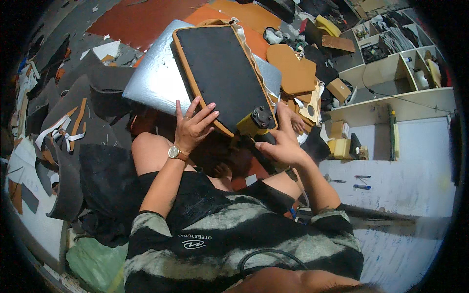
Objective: The person staples black fabric onto a wooden seat cushion frame using a staple gun, then cuts a circular hole in the fabric with a utility knife, and finally trims excess fabric with scissors.
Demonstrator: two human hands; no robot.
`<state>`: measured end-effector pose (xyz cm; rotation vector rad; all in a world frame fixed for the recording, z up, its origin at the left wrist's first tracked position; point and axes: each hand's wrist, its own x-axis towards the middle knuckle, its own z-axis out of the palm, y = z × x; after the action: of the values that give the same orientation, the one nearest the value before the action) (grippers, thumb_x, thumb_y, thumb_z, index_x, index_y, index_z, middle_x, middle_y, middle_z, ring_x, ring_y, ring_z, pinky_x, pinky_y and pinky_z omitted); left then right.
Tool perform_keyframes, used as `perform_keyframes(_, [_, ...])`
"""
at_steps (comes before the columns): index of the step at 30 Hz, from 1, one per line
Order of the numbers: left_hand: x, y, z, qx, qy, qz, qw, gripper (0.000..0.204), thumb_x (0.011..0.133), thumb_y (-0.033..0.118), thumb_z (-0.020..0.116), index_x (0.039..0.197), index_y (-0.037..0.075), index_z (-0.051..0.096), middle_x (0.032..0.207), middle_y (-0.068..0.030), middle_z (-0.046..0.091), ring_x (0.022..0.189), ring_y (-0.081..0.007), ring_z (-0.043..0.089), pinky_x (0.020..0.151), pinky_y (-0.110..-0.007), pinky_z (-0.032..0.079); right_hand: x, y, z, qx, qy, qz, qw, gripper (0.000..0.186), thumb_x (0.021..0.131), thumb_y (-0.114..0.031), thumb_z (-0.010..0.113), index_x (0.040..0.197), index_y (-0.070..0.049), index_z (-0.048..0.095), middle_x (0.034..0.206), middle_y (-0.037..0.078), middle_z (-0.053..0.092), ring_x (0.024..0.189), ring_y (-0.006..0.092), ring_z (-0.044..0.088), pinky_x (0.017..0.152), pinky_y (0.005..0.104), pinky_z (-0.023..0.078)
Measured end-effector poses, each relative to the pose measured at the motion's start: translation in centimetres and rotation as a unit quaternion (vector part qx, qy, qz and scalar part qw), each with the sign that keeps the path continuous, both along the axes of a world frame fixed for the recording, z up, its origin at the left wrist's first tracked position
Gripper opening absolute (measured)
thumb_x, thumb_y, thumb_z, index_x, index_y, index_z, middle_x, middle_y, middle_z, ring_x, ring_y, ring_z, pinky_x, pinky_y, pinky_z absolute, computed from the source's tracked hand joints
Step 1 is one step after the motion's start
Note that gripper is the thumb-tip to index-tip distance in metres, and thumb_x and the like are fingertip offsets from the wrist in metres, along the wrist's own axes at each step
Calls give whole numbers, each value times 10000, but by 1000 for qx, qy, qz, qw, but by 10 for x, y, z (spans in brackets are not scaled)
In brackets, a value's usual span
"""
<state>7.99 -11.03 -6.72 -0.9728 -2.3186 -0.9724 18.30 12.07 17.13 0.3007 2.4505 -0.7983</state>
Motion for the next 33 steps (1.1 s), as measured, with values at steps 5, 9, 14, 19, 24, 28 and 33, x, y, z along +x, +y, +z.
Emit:
perform_keyframes(5, [1,1,-7,45,17,10,999,522,771,306,869,1278,340,747,1484,137,617,1492,-254,430,1219,-761,145,-9,1,-3,-62,-56,-68,994,474,959,-344,707,1263,20,690,1015,125,760,927,200,709,876,358,546])
perform_keyframes(9, [2,1,-5,49,12,12,999,497,778,309,862,1263,330,755,1482,135,618,1475,-257,447,1226,-740,156,-16,-12,-6,-36,-10,-28,999,482,961,-343,709,1259,34,686,995,123,758,915,193,705,860,358,548])
perform_keyframes(14, [1,0,-10,17,25,21,999,423,877,469,755,1277,333,745,1441,124,657,1467,-254,459,1256,-665,151,-26,-18,4,-63,-54,-66,994,497,958,-342,711,1259,53,677,1013,146,759,919,192,703,868,360,550])
perform_keyframes(19, [1,2,-10,70,-11,16,997,634,860,477,761,1420,206,637,1407,106,684,1469,-253,460,1248,-665,178,-38,-34,6,-69,-38,-64,995,486,960,-339,708,1248,52,679,997,135,752,908,170,682,861,356,546])
perform_keyframes(24, [0,1,-17,51,-14,25,998,851,809,490,803,1513,110,513,1468,70,642,1467,-244,465,1237,-657,230,-48,-37,-6,-74,-39,-51,995,482,960,-343,710,1227,58,680,959,114,736,879,157,665,837,350,540])
perform_keyframes(28, [2,5,-17,78,-28,58,995,1011,784,562,820,1556,37,430,1533,-63,576,1431,-282,502,1214,-633,294,-57,-38,-8,-96,-19,-52,994,463,961,-331,709,1214,56,683,927,103,731,850,151,660,798,342,538])
perform_keyframes(33, [1,9,-15,111,-39,84,989,1081,809,682,758,1542,-32,410,1523,-128,574,1412,-325,515,1213,-581,317,-65,-41,-20,-107,-13,-73,992,462,957,-336,712,1201,56,687,913,105,733,837,150,660,785,342,539])
